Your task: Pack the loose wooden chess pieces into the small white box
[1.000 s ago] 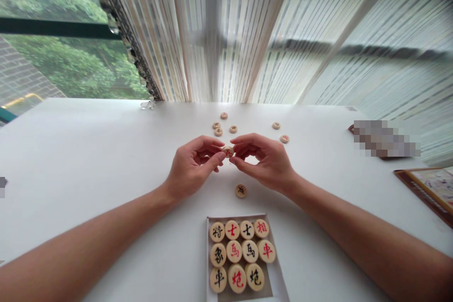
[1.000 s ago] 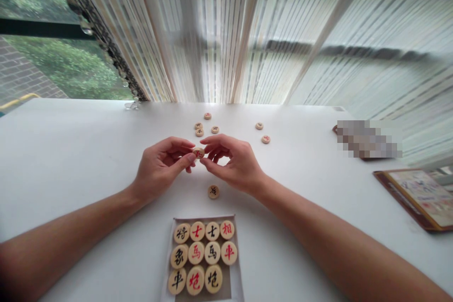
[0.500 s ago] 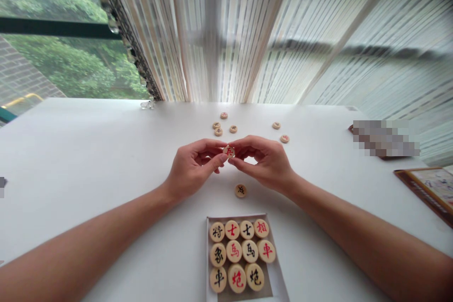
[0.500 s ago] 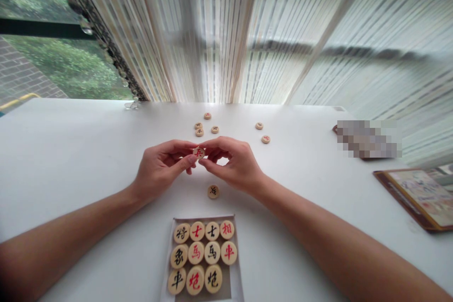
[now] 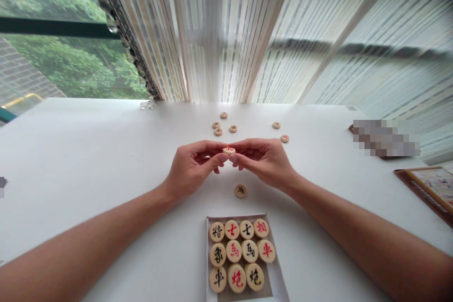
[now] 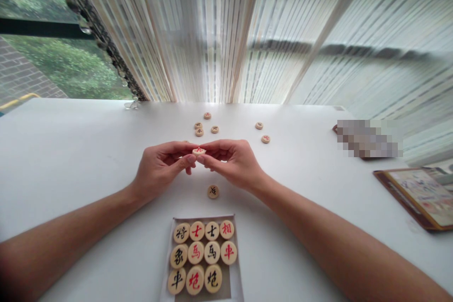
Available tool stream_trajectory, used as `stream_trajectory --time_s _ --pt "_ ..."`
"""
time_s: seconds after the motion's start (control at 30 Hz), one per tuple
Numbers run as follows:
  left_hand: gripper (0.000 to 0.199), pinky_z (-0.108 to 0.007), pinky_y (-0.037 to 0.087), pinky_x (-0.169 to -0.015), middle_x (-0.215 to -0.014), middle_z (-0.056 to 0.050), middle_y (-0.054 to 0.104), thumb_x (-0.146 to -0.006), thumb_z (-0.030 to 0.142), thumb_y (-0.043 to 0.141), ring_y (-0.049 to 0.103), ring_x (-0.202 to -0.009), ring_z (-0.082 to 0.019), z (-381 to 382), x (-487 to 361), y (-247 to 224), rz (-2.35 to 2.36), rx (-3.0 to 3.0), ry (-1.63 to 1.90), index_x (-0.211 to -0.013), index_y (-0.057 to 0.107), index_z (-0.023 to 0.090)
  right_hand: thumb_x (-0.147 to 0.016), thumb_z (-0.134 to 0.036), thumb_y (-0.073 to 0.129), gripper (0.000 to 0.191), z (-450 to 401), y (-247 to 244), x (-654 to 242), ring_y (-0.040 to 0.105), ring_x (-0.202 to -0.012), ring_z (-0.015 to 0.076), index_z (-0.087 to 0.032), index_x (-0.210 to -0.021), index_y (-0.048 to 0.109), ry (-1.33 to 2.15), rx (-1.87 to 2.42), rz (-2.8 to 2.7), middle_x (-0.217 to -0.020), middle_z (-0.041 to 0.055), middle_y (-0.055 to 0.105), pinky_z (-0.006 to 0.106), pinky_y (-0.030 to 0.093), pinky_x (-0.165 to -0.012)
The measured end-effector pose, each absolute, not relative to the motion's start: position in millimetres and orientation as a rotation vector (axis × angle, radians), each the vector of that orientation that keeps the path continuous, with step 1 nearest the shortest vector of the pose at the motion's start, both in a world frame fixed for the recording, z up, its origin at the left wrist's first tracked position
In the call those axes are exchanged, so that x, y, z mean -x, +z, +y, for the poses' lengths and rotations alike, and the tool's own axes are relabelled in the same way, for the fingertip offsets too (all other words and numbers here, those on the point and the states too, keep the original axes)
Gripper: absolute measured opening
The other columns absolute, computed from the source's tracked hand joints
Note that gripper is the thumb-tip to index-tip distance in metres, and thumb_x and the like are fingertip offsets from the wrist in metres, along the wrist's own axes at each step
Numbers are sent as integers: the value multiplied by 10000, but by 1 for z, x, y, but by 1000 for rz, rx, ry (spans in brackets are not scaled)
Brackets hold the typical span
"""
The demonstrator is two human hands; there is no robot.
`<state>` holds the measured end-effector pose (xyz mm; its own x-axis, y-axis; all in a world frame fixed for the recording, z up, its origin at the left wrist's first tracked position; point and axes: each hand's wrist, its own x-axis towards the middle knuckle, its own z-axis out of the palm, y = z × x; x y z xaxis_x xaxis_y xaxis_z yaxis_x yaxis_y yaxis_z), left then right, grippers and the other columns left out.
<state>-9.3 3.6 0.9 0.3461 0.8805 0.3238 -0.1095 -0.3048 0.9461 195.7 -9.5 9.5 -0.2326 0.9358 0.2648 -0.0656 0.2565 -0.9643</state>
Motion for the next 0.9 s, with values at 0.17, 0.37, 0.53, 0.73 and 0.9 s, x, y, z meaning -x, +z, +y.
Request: stream_trajectory --time_s 0.17,0.37,0.53,0.73,0.9 --pt "278 -231 614 -590 -844 -81 785 -869 337 858 695 -666 -136 5 10 1 729 -1581 1181 -1038 817 120 -779 -333 918 300 -10 11 -195 680 -612 104 -143 -1004 859 1215 864 -1489 -740 66 771 187 593 -550" --pt "221 -216 616 -592 -879 -76 789 -896 296 833 714 -685 -129 5 10 -2 719 -1596 1183 -1031 809 121 -802 -469 889 361 -8 9 -197 690 -600 123 -131 -921 850 1244 882 -1505 -717 66 749 204 579 -528" --pt "355 -216 636 -612 -857 -68 789 -866 249 853 738 -713 -141 3 10 -2 713 -1567 1145 -1184 774 113 -810 -533 866 426 -8 12 -197 663 -567 110 -113 -808 798 1326 896 -1490 -683 56 726 209 549 -530" --pt "360 -211 633 -620 -845 -59 782 -861 246 858 744 -729 -145 3 10 -4 671 -1589 1116 -1185 762 120 -786 -540 882 453 -8 15 -195 633 -564 98 -109 -765 743 1503 910 -1447 -644 40 695 202 523 -541" --pt "334 -231 630 -671 -915 -83 767 -919 320 811 736 -762 -150 2 11 -6 722 -1730 1099 -1201 782 142 -651 -466 979 457 -10 13 -194 575 -533 82 -112 -812 740 1559 959 -1390 -632 9 669 197 486 -510"
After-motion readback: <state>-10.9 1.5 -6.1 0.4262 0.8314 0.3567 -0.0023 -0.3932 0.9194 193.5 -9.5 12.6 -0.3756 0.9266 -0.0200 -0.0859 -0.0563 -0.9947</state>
